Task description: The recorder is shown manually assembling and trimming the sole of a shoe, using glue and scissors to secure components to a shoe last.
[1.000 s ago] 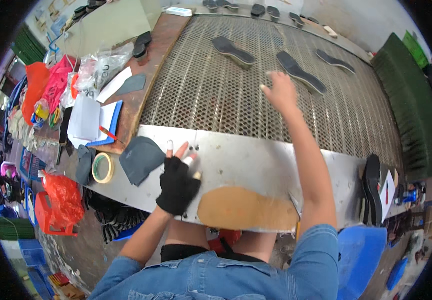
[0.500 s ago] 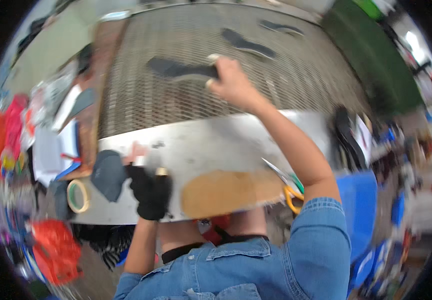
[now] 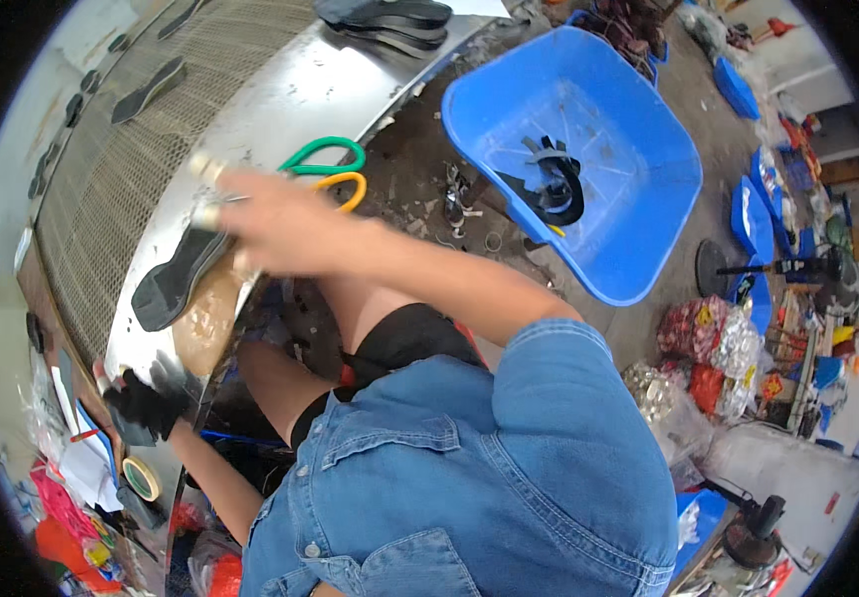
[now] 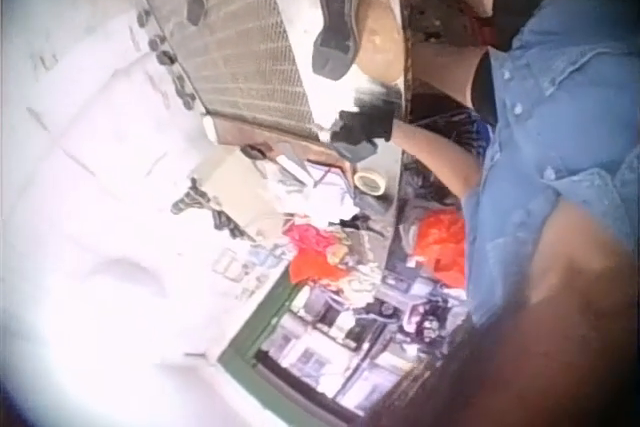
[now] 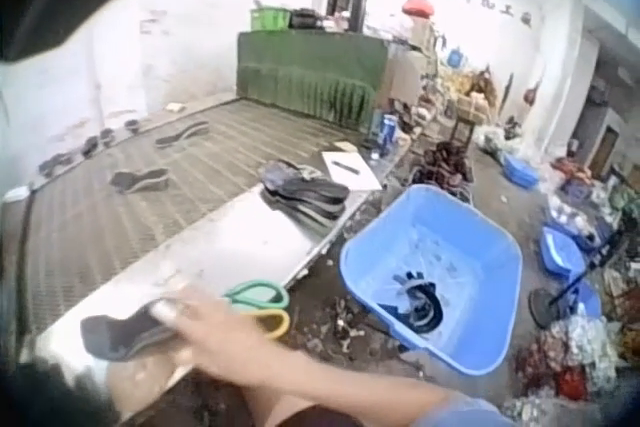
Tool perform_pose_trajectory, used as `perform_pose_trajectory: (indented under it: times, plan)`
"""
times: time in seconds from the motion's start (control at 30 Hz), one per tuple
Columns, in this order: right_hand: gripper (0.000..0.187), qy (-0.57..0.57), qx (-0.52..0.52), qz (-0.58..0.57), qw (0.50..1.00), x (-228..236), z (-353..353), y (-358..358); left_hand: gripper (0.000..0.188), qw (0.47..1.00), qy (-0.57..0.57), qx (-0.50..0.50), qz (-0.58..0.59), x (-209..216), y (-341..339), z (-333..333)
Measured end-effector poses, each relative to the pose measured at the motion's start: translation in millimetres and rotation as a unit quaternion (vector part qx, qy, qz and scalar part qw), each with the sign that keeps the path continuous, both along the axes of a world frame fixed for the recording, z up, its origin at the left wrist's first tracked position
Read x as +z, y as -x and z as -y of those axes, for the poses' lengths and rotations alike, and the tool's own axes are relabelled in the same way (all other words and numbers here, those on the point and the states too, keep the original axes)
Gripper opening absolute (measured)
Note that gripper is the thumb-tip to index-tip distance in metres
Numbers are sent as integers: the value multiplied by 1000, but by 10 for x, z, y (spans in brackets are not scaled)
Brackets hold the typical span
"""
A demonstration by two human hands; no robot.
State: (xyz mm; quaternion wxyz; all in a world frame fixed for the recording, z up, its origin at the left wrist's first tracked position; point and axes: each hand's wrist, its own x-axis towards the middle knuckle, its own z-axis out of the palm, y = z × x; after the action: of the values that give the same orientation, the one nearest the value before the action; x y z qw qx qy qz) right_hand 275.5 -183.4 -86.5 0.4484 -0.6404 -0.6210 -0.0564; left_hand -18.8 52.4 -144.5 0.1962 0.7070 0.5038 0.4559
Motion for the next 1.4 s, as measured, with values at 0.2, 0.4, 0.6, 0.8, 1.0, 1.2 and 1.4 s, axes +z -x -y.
perform_pose_trajectory:
  times: [0.2,0.4,0.6,0.8,1.0,1.2,1.4]
  plan:
    - [23,163,-611,-111,767,-903,2710,-2067,42,981,1,-119,154,-89,832,-123]
    - [23,373,-530,-226,727,-2465,3500,-2456,39,971,156,-68,168,31,493,315]
    - [36,593,-490,-87,632,-2596,3004,-2427,38,968,199,-101,119,111,125,470]
    - [29,383,-498,-208,750,-2334,3408,-2747,37,965,214,-109,103,136,104,486]
    - [13,-43,-311,-512,799,-836,3495,-2643,32,957,223,-141,120,235,-205,653]
    - [22,-153,-287,-463,825,-438,3348,-2631,25,928,235,-280,67,388,-911,1163]
    - [28,301,-400,-316,806,-1238,3193,-2846,26,929,216,-297,45,338,-870,1213]
